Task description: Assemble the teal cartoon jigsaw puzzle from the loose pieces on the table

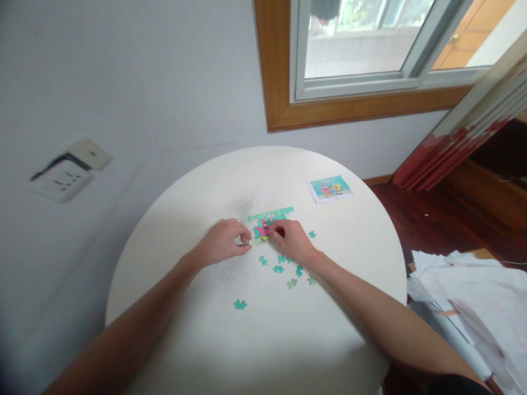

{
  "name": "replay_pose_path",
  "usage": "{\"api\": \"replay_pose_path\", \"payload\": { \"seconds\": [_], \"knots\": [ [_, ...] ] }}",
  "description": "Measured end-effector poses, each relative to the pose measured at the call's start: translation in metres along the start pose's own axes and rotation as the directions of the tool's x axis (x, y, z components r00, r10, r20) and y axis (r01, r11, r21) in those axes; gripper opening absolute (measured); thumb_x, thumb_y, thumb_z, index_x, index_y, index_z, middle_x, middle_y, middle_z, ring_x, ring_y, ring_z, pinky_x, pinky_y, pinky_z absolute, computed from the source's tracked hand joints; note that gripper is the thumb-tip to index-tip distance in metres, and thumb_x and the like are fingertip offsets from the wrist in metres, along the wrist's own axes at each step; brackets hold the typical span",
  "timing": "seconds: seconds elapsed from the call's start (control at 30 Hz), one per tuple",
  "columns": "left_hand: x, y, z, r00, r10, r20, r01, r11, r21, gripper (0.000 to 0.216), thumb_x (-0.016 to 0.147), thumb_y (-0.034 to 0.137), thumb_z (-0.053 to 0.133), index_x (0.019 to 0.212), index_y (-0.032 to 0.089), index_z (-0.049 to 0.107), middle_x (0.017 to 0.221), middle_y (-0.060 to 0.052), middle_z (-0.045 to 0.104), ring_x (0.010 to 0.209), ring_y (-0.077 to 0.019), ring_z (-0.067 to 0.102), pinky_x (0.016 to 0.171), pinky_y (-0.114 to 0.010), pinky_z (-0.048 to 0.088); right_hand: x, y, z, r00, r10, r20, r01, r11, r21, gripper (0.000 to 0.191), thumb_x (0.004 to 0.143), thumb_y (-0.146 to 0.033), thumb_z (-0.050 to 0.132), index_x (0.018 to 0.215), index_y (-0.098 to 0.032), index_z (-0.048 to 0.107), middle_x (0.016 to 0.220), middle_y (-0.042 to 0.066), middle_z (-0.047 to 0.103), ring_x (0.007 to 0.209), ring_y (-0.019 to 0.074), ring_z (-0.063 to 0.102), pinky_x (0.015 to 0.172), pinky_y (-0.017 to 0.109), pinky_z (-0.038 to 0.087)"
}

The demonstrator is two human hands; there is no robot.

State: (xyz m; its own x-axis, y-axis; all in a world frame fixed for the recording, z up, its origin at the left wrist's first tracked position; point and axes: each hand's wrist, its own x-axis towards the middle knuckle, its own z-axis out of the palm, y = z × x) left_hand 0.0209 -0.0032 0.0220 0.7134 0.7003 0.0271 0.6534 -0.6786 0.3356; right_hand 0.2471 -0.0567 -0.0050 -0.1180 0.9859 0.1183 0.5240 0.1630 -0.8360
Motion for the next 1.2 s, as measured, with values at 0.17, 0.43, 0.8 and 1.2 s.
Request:
{"api": "replay_pose_path", "payload": {
  "seconds": [0.17, 0.43, 0.8, 1.2],
  "knots": [
    [0.001, 0.000, 0.005, 0.998, -0.057, -0.001, 0.057, 0.997, -0.056, 0.008, 0.073, 0.026, 0.072, 0.080, 0.022, 0.072, 0.079, 0.001, 0.074, 0.079, -0.0188, 0.065, 0.077, -0.030, 0.044, 0.000, -0.001, 0.000, 0.999, -0.042, 0.002, 0.042, 0.996, -0.079, 0.017, 0.088, -0.022, 0.056, 0.079, -0.017, 0.069, 0.070, -0.001, 0.066, 0.061, 0.0115, 0.051, 0.061, 0.024, 0.036],
    [0.001, -0.004, 0.013, 0.993, -0.115, 0.000, 0.114, 0.983, -0.142, 0.011, 0.071, 0.027, 0.073, 0.081, 0.022, 0.073, 0.077, 0.002, 0.072, 0.073, -0.0159, 0.065, 0.072, -0.027, 0.045, 0.000, 0.000, 0.001, 0.998, -0.070, 0.005, 0.070, 0.990, -0.123, 0.016, 0.088, -0.019, 0.056, 0.080, -0.017, 0.070, 0.072, 0.000, 0.068, 0.062, 0.0118, 0.053, 0.062, 0.024, 0.037],
    [0.000, -0.004, 0.008, 0.999, -0.050, -0.020, 0.046, 0.984, -0.172, 0.012, 0.074, 0.026, 0.076, 0.085, 0.022, 0.073, 0.083, 0.001, 0.071, 0.078, -0.0155, 0.063, 0.072, -0.025, 0.045, -0.001, 0.003, 0.002, 0.984, -0.171, 0.057, 0.178, 0.971, -0.157, 0.022, 0.091, -0.017, 0.054, 0.099, -0.019, 0.075, 0.092, 0.005, 0.073, 0.081, 0.0166, 0.063, 0.076, 0.026, 0.045],
    [0.002, -0.002, 0.003, 0.998, -0.044, -0.047, 0.032, 0.971, -0.236, 0.005, 0.081, 0.023, 0.069, 0.083, 0.022, 0.074, 0.084, -0.001, 0.070, 0.080, -0.0162, 0.063, 0.072, -0.025, 0.046, 0.001, 0.000, -0.005, 0.990, -0.137, 0.028, 0.140, 0.973, -0.183, 0.021, 0.089, -0.015, 0.055, 0.094, -0.018, 0.075, 0.089, 0.005, 0.073, 0.078, 0.0167, 0.061, 0.074, 0.027, 0.044]
  ]
}}
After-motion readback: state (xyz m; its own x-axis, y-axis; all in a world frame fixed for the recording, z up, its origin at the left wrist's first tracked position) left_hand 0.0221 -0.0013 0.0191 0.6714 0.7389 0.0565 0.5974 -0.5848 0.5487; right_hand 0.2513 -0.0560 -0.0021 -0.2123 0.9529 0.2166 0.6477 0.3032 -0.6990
